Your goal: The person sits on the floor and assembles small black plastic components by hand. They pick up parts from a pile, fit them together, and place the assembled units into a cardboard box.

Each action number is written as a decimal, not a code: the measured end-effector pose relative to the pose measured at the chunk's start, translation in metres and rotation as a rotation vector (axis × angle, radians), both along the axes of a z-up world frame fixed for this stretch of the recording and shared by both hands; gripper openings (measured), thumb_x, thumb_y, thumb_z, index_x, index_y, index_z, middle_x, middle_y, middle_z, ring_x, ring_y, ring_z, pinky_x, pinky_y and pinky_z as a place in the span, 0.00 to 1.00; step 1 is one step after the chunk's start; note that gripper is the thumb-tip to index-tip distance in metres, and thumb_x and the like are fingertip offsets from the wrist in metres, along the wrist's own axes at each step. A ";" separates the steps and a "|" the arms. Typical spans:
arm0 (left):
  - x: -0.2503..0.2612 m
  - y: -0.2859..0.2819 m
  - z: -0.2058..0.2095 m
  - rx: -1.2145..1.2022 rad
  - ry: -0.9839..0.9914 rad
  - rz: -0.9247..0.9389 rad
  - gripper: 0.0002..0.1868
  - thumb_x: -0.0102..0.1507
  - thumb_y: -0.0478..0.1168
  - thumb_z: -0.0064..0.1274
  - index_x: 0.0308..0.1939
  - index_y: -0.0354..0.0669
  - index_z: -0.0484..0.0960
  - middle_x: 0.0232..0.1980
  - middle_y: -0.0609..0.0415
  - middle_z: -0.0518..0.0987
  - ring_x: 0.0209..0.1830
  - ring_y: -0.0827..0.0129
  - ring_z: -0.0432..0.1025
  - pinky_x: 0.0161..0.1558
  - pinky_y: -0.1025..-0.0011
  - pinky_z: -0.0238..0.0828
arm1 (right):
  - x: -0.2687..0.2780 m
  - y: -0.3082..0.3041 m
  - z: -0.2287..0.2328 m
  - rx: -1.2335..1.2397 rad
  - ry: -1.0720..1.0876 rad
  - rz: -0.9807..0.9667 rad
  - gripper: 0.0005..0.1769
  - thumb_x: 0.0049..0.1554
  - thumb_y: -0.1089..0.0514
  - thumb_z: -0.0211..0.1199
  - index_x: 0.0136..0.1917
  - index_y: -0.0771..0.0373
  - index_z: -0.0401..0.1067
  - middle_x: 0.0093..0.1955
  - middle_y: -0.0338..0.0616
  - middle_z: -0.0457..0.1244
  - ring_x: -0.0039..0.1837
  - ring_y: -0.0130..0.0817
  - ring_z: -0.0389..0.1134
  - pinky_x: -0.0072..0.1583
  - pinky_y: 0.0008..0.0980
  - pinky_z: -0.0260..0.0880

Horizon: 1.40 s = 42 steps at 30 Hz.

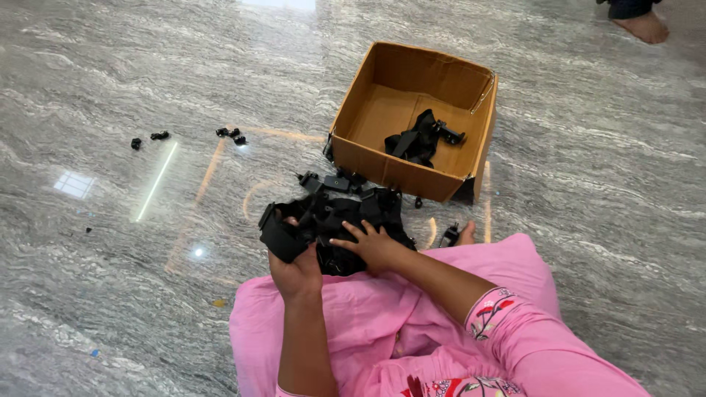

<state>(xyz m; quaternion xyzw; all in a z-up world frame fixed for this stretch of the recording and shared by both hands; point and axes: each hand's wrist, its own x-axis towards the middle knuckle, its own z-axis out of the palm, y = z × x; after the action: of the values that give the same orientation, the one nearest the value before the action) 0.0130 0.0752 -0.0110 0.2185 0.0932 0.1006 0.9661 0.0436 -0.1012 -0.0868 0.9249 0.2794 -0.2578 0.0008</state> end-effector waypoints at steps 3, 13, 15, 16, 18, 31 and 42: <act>0.008 0.011 -0.012 0.014 0.216 0.062 0.17 0.67 0.43 0.41 0.55 0.42 0.76 0.51 0.50 0.80 0.49 0.61 0.75 0.50 0.60 0.74 | -0.013 0.006 -0.008 0.127 -0.185 -0.023 0.65 0.48 0.62 0.72 0.84 0.32 0.33 0.86 0.55 0.37 0.73 0.73 0.52 0.58 0.57 0.70; 0.024 0.036 -0.063 0.017 0.289 -0.006 0.10 0.65 0.45 0.49 0.44 0.45 0.78 0.48 0.51 0.79 0.48 0.58 0.74 0.49 0.54 0.72 | 0.020 -0.024 -0.066 0.419 -0.193 -0.373 0.28 0.58 0.61 0.57 0.69 0.40 0.69 0.58 0.53 0.64 0.56 0.56 0.70 0.56 0.50 0.72; 0.031 0.033 -0.066 -0.014 0.338 -0.040 0.10 0.67 0.46 0.49 0.44 0.45 0.78 0.48 0.51 0.79 0.46 0.58 0.72 0.50 0.52 0.72 | 0.032 -0.030 -0.048 0.503 -0.217 -0.480 0.28 0.52 0.62 0.59 0.64 0.41 0.72 0.57 0.53 0.65 0.54 0.57 0.70 0.56 0.50 0.71; 0.032 0.032 -0.068 -0.007 0.346 -0.042 0.10 0.66 0.46 0.48 0.45 0.46 0.78 0.48 0.51 0.79 0.46 0.58 0.73 0.50 0.52 0.72 | 0.036 -0.035 -0.039 0.525 -0.244 -0.527 0.28 0.51 0.64 0.59 0.63 0.41 0.73 0.57 0.52 0.65 0.55 0.58 0.69 0.56 0.51 0.70; 0.036 0.031 -0.072 0.003 0.365 -0.050 0.12 0.66 0.48 0.46 0.46 0.46 0.78 0.49 0.51 0.79 0.48 0.59 0.74 0.51 0.53 0.71 | 0.051 -0.049 -0.021 0.583 -0.290 -0.615 0.30 0.48 0.67 0.58 0.62 0.44 0.74 0.56 0.51 0.65 0.57 0.58 0.68 0.58 0.50 0.69; 0.061 0.037 -0.125 0.178 0.428 0.058 0.14 0.68 0.46 0.44 0.46 0.41 0.79 0.44 0.51 0.81 0.41 0.63 0.76 0.41 0.62 0.74 | 0.088 -0.122 -0.014 1.263 0.210 -1.013 0.29 0.53 0.68 0.56 0.67 0.52 0.71 0.65 0.36 0.64 0.63 0.33 0.65 0.59 0.38 0.69; 0.078 0.032 -0.141 0.492 0.580 0.269 0.12 0.65 0.39 0.55 0.45 0.32 0.83 0.44 0.50 0.82 0.38 0.64 0.78 0.41 0.66 0.79 | 0.080 -0.125 -0.077 0.053 0.083 -0.239 0.14 0.52 0.53 0.65 0.47 0.62 0.84 0.47 0.52 0.71 0.47 0.45 0.71 0.50 0.46 0.72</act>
<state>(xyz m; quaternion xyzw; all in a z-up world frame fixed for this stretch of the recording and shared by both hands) 0.0911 0.1071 -0.1517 0.4485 0.3631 0.1796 0.7967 0.1233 -0.2263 -0.1635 0.9399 0.1736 -0.2867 -0.0658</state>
